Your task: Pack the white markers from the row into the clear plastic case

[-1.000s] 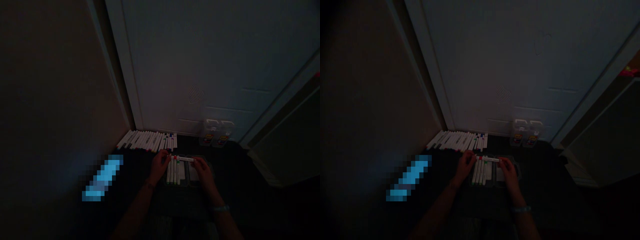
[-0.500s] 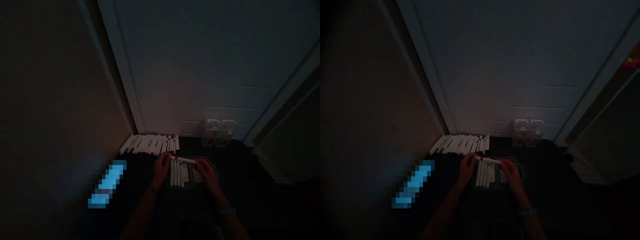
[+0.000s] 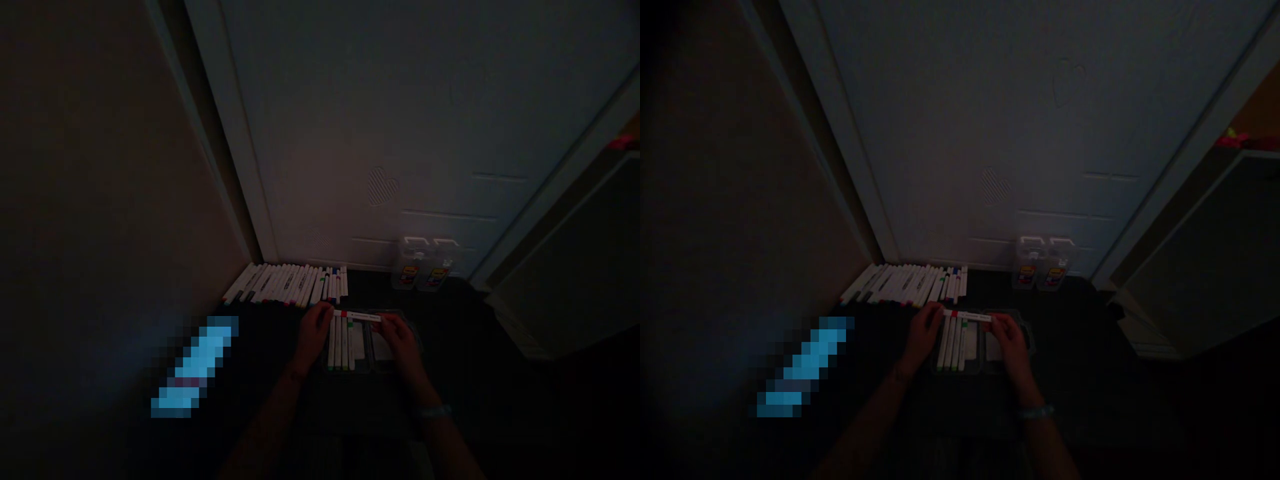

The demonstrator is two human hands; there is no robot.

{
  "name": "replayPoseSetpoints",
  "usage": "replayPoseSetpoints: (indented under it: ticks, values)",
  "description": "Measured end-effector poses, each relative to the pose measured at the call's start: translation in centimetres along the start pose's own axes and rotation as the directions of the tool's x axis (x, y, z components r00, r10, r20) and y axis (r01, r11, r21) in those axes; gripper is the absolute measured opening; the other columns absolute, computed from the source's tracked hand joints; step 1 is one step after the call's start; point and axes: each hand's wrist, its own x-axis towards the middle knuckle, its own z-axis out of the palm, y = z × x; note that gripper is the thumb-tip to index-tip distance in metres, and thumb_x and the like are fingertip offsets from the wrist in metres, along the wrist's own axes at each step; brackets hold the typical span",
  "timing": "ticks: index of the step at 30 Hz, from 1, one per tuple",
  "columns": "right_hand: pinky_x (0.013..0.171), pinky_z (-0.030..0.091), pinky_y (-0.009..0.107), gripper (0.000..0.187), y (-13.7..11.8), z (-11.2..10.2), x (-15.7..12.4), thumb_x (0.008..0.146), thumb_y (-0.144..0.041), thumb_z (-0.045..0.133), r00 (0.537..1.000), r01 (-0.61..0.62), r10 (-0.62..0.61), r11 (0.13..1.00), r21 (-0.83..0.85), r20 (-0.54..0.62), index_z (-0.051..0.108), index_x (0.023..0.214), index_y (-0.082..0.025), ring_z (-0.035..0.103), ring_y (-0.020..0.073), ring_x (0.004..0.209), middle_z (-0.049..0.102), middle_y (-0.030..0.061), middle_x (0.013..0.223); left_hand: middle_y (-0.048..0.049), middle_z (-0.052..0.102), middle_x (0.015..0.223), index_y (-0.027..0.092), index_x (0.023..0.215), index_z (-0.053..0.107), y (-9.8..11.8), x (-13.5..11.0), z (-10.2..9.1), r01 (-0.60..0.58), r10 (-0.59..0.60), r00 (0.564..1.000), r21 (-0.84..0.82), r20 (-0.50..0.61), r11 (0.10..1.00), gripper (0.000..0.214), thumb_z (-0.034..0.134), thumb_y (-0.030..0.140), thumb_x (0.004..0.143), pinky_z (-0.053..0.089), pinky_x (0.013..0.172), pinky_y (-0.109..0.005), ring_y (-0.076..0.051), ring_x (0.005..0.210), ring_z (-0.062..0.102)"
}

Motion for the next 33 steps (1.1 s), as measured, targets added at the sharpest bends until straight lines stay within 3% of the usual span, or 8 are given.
replayPoseSetpoints:
  ticks: [10, 24, 33]
  values:
    - [0.074, 0.045, 0.029, 0.034, -0.44, 0.21, -0.20, 0.077, -0.052, 0.059, 0.998, 0.067, -0.067, 0.997, -0.034, 0.002, 0.062, 0.091, -0.022, 0.060, 0.0202, 0.084, 0.067, 0.0029, 0.087, 0.0002, 0.053, 0.071, 0.018, 0.080, 0.052, 0.16, -0.05, 0.17, -0.032, 0.032, 0.999, 0.031, -0.005, 0.999, 0.023, 0.036, 0.031, 0.090, 0.039, 0.064, -0.023, -0.014, 0.067, 0.050]
    - [0.078, 0.046, 0.032, 0.035, 0.11, 0.14, -0.01, 0.075, -0.053, 0.060, 0.998, 0.056, -0.056, 0.998, 0.021, 0.027, 0.062, 0.096, -0.024, 0.061, 0.0220, 0.092, 0.067, 0.0033, 0.094, -0.0022, 0.059, 0.082, 0.018, 0.087, 0.055, 0.13, 0.00, 0.32, -0.031, 0.030, 0.998, -0.018, -0.051, 0.999, 0.020, 0.040, 0.031, 0.089, 0.042, 0.071, -0.024, -0.015, 0.077, 0.055]
    - [0.066, 0.047, 0.028, 0.031, 0.45, 0.40, 0.12, 0.072, -0.048, 0.065, 0.999, 0.019, -0.017, 0.999, -0.029, 0.050, 0.063, 0.092, -0.025, 0.061, 0.0212, 0.083, 0.066, 0.0015, 0.087, -0.0019, 0.062, 0.085, 0.021, 0.084, 0.059, 0.17, -0.49, 0.88, -0.101, 0.090, 0.979, 0.052, 0.181, 0.994, 0.022, 0.043, 0.035, 0.088, 0.044, 0.074, -0.025, -0.016, 0.082, 0.058]
